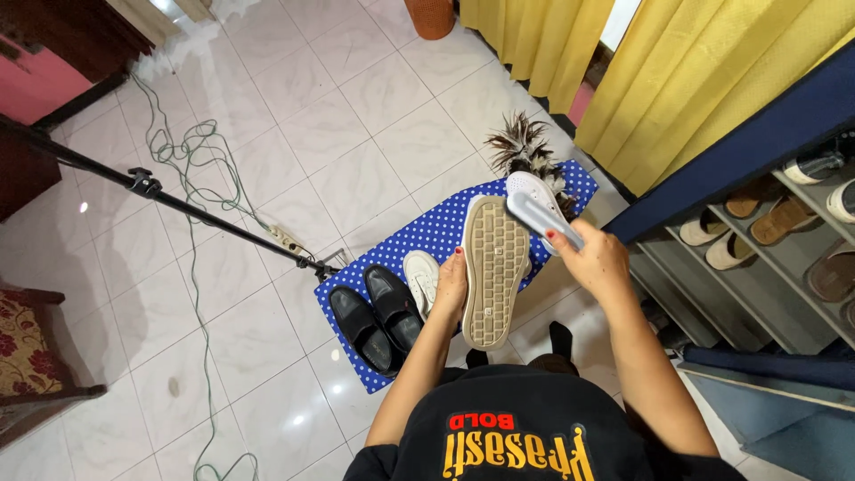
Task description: The person uses a brush to clean a white sneaker, scrubbing the upper, sides, and sole. The person then places the sneaker back on a blue polka-dotted mat next to other shoes.
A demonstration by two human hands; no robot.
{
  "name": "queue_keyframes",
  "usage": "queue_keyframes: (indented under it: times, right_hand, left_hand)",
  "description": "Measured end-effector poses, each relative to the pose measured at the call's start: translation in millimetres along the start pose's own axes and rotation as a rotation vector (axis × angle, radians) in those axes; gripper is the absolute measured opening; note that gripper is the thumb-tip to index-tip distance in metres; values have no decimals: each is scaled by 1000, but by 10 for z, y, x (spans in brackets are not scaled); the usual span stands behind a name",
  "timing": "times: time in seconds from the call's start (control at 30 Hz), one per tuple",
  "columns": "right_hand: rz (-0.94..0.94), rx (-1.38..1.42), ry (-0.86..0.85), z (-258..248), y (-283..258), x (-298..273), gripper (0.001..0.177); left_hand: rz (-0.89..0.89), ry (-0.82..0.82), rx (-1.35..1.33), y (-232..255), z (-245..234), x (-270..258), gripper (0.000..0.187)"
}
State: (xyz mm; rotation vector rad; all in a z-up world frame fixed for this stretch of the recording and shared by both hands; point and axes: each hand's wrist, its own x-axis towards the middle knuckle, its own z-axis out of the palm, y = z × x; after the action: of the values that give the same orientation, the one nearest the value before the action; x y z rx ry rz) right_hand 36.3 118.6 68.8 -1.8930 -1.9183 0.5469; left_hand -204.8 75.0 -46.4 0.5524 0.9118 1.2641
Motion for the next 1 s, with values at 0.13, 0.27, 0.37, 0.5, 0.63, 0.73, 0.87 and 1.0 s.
queue_keyframes:
  times: [0.13,0.27,0.37,0.5,0.63,0.73,0.87,1.0]
  right_hand:
    - [11,41,-49,90,112,-168,55]
    - [29,17,11,74,96,-99,57]
    - [16,-17,52,-40,-33,-28,59]
    - [32,-4,32,-91,-53,-46,57]
    - [36,-10,-12,36,172,-121,56]
    - [74,-39,-42,21,113,-103,56]
    - [19,-55,-58,-52,-207,-4,54]
    - [-239,-84,-80,-58,-472,-127,51]
  left_hand:
    - [-103,43,-130,131,85,-32,60]
    - [-48,-60,22,-143,-77,75,61]
    - [-32,-81,87,-393,-184,182,58]
    - [-66,-20,47,-93,-2,61,56]
    - [-88,43,-17,-49,-77,56,57]
    - [-50,2,67,-294,-233,142,52]
    - [-31,-77,182,-407,-147,170,52]
    - [-14,-135,103,-592,-257,247,52]
